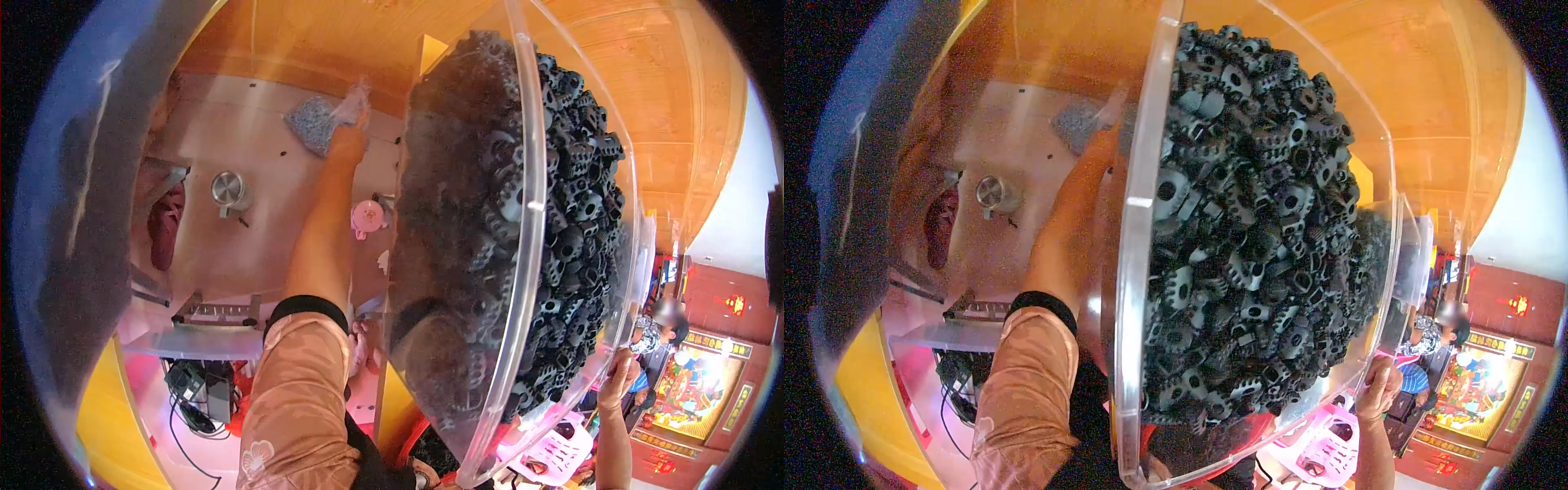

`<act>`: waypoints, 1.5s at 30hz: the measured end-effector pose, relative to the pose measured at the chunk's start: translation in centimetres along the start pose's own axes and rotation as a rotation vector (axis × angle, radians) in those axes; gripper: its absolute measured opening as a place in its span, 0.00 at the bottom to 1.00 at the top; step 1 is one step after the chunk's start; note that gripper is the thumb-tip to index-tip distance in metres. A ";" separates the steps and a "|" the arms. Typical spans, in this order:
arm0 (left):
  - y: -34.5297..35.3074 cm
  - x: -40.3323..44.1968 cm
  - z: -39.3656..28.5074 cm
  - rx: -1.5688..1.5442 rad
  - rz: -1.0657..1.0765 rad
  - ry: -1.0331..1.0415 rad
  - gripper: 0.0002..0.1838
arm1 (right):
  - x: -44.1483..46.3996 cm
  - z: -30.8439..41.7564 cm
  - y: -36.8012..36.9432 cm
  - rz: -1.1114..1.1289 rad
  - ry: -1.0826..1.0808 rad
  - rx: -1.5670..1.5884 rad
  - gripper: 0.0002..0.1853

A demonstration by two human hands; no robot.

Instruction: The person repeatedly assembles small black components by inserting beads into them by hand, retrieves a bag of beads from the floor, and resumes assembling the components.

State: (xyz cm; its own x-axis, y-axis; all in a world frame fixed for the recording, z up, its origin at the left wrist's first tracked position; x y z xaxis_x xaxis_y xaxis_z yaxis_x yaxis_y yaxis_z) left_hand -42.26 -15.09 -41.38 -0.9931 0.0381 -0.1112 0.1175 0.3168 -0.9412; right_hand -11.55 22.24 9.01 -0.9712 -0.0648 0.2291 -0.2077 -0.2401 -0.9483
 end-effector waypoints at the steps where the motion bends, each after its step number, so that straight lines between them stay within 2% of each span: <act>1: 0.2 0.5 0.1 -0.047 0.063 -0.021 0.29 | 0.1 0.2 0.0 -0.008 -0.017 -0.037 0.28; 4: 0.2 0.3 1.0 -0.115 0.126 -0.006 0.28 | -0.3 -0.8 -0.2 0.034 -0.009 -0.023 0.26; 5: 0.0 -0.4 1.5 -0.129 0.090 0.044 0.29 | -0.7 -1.3 -0.3 -0.041 -0.094 -0.239 0.26; 7: 0.5 -1.4 2.3 -0.211 0.064 0.061 0.29 | -0.6 -0.8 -0.3 0.016 -0.051 -0.180 0.25; 9: 1.4 -2.0 3.0 -0.337 0.015 -0.026 0.28 | -0.1 0.1 -0.3 0.071 -0.029 -0.127 0.24; 12: 4.1 -4.4 3.4 -0.508 -0.177 -0.197 0.24 | 0.2 0.9 0.2 0.008 -0.058 -0.189 0.27; 13: 5.6 -5.9 3.4 -0.563 -0.193 -0.268 0.22 | 0.3 1.1 0.3 -0.027 -0.130 -0.259 0.27; 16: 10.6 -10.5 3.4 -0.701 -0.119 -0.433 0.18 | 0.5 1.8 0.1 0.057 0.000 -0.173 0.27; 18: 12.8 -12.6 3.2 -0.757 -0.020 -0.472 0.16 | 0.5 1.4 0.2 0.058 0.023 -0.074 0.27; 20: 13.2 -12.7 3.0 -0.813 -0.010 -0.482 0.15 | 0.7 1.7 0.3 0.053 0.023 0.006 0.27; 22: 11.8 -11.4 3.5 -1.000 -0.132 -0.509 0.14 | 0.5 1.4 0.5 0.058 0.052 0.067 0.26; 23: 11.0 -10.8 3.9 -1.251 -0.258 -0.562 0.14 | 0.5 1.1 0.6 0.080 0.067 0.099 0.26; 25: 8.0 -7.2 5.6 -0.695 -0.250 -0.287 0.16 | 0.7 1.4 0.5 0.107 0.051 0.137 0.26; 27: 5.8 -5.7 5.9 -0.741 -0.336 -0.210 0.15 | 0.9 1.9 0.3 0.133 0.031 0.152 0.25; 29: 0.1 -7.5 4.6 -0.863 -0.448 -0.354 0.15 | 0.8 1.8 0.3 0.143 0.026 0.191 0.23; 32: -3.0 -8.7 5.1 -0.738 -0.513 -0.147 0.14 | 0.9 2.1 0.3 0.143 -0.027 0.256 0.21; 35: -8.7 -12.5 3.5 -0.963 -0.406 -0.298 0.15 | 1.0 1.9 0.0 0.150 -0.041 0.257 0.22; 37: -12.7 -16.5 2.7 -0.961 -0.385 -0.374 0.16 | 0.6 0.6 0.6 0.129 -0.019 0.291 0.24; 38: -14.4 -18.1 2.5 -0.960 -0.383 -0.406 0.17 | 0.7 -0.1 1.0 0.113 -0.064 0.417 0.25; 41: -18.0 -23.5 2.1 -0.640 -0.421 -0.454 0.17 | 0.6 0.9 0.4 0.041 -0.004 0.486 0.27; 43: -21.4 -28.2 0.9 -0.622 -0.567 -0.226 0.19 | 0.8 -0.2 0.8 -0.017 -0.075 0.506 0.27; 44: -22.9 -29.7 0.7 -0.633 -0.418 -0.256 0.21 | 0.8 0.0 0.7 -0.030 -0.100 0.527 0.28; 45: -24.2 -31.3 0.2 -0.623 -0.436 -0.226 0.22 | 0.9 -0.3 1.0 -0.053 -0.110 0.515 0.29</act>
State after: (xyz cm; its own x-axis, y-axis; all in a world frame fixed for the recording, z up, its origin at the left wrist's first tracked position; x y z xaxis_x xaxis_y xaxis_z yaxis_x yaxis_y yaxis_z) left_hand -14.05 -24.14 -15.16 -0.9181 -0.3832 0.1014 -0.3693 0.7338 -0.5702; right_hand -12.71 22.24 8.22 -0.9374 -0.1342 0.3214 -0.1450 -0.6886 -0.7105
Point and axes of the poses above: each hand's wrist, its own x-axis towards the middle knuckle, its own y-axis out of the palm, z = x × y, the point moved 2 cm from there along x, towards the middle knuckle, and after that the axes turned 3 degrees about -z, right-handed, at the moved point
